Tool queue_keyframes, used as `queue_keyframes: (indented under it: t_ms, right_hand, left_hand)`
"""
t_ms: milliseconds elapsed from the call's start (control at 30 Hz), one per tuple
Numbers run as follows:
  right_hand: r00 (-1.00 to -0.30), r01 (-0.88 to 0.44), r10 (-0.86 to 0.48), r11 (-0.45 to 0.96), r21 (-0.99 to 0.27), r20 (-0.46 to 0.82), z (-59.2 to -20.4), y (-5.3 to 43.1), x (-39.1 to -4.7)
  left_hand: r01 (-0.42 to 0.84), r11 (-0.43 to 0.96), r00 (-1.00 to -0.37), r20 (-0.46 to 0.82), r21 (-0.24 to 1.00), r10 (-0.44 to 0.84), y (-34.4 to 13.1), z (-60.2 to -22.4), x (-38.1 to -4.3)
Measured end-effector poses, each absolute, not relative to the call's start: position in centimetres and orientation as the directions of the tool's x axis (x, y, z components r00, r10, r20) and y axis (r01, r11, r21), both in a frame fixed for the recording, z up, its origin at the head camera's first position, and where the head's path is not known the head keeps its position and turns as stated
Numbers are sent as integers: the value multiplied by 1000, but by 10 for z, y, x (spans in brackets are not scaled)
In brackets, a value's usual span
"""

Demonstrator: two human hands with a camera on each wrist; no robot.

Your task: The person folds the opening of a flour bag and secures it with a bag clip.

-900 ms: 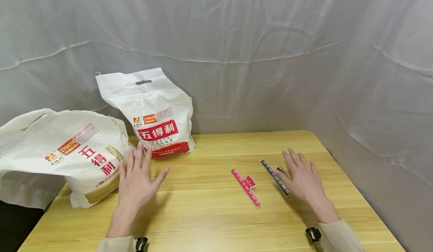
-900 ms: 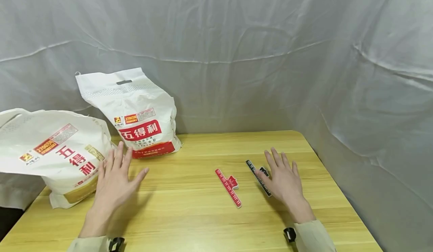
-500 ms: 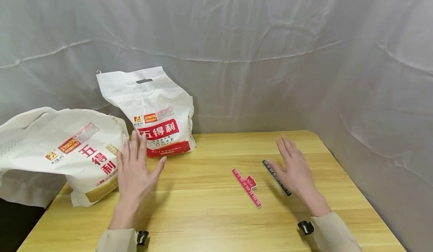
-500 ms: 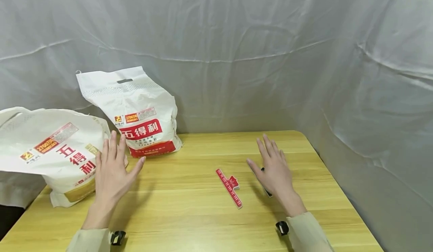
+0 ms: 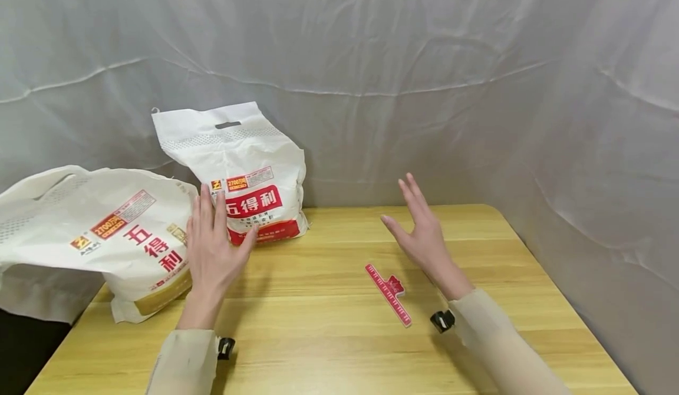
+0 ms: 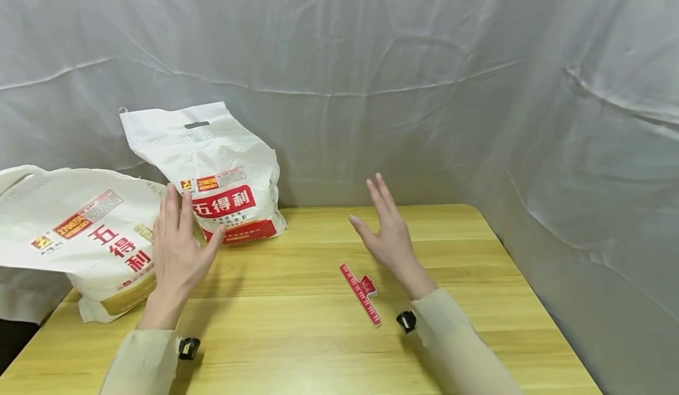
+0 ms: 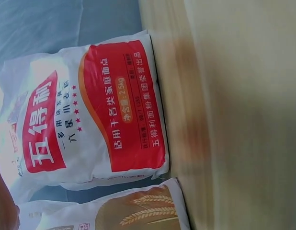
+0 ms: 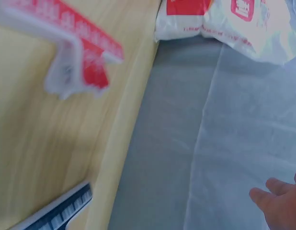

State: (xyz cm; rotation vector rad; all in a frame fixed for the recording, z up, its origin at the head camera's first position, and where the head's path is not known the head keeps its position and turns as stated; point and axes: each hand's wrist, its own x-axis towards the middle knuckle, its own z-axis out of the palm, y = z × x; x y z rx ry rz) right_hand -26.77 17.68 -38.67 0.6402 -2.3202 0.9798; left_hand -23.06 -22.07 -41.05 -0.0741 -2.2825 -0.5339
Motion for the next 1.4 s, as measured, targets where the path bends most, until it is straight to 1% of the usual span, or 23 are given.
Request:
queue_keyframes:
  t_ms: [167, 333, 467, 567, 633, 800, 967, 1033, 1200, 1400]
  right_hand:
    - [-749, -625, -242, 568, -536, 617, -383, 152, -283]
    - [-761, -631, -257, 506, -588, 596, -380, 128, -298]
    - [-762, -642, -284, 451, -621, 582, -379, 108, -308]
    - [-754, -654, -311, 431, -621, 578, -381, 93, -315]
    - [-744, -666, -329, 429, -610, 581, -383, 82, -318]
    - [-725, -688, -377, 444, -574, 576, -386, 57, -326]
    - [-719, -692, -383, 465, -552, 580, -390, 38, -336]
    - [-729, -683, -384, 470, -560, 567, -393, 32, -341]
    - [-780, -625, -391, 507, -593, 488, -400, 17, -346]
    - [-795, -606, -384, 508, -612, 469, -406, 1, -348]
  left_hand:
    - [260, 898, -676, 731, 355, -94, -225, -406, -242]
    - [288, 878, -691, 718, 382, -85, -227, -402, -253]
    - [315, 864, -683, 726, 392, -80, -229, -399, -261]
    - [320, 867, -683, 727, 383, -69, -232, -398, -267]
    - [307, 872, -696, 714, 381, -68, -233, -398, -270]
    - [251, 880, -754, 652, 404, -84, -236, -399, -275]
    - [210, 883, -796, 597, 420, -95, -237, -398, -278]
    - [185, 884, -818, 566, 430, -105, -236, -397, -279]
    - [127, 888, -866, 486, 443, -119, -236, -396, -283]
    - [111, 895, -884, 454, 432, -109, -238, -397, -288]
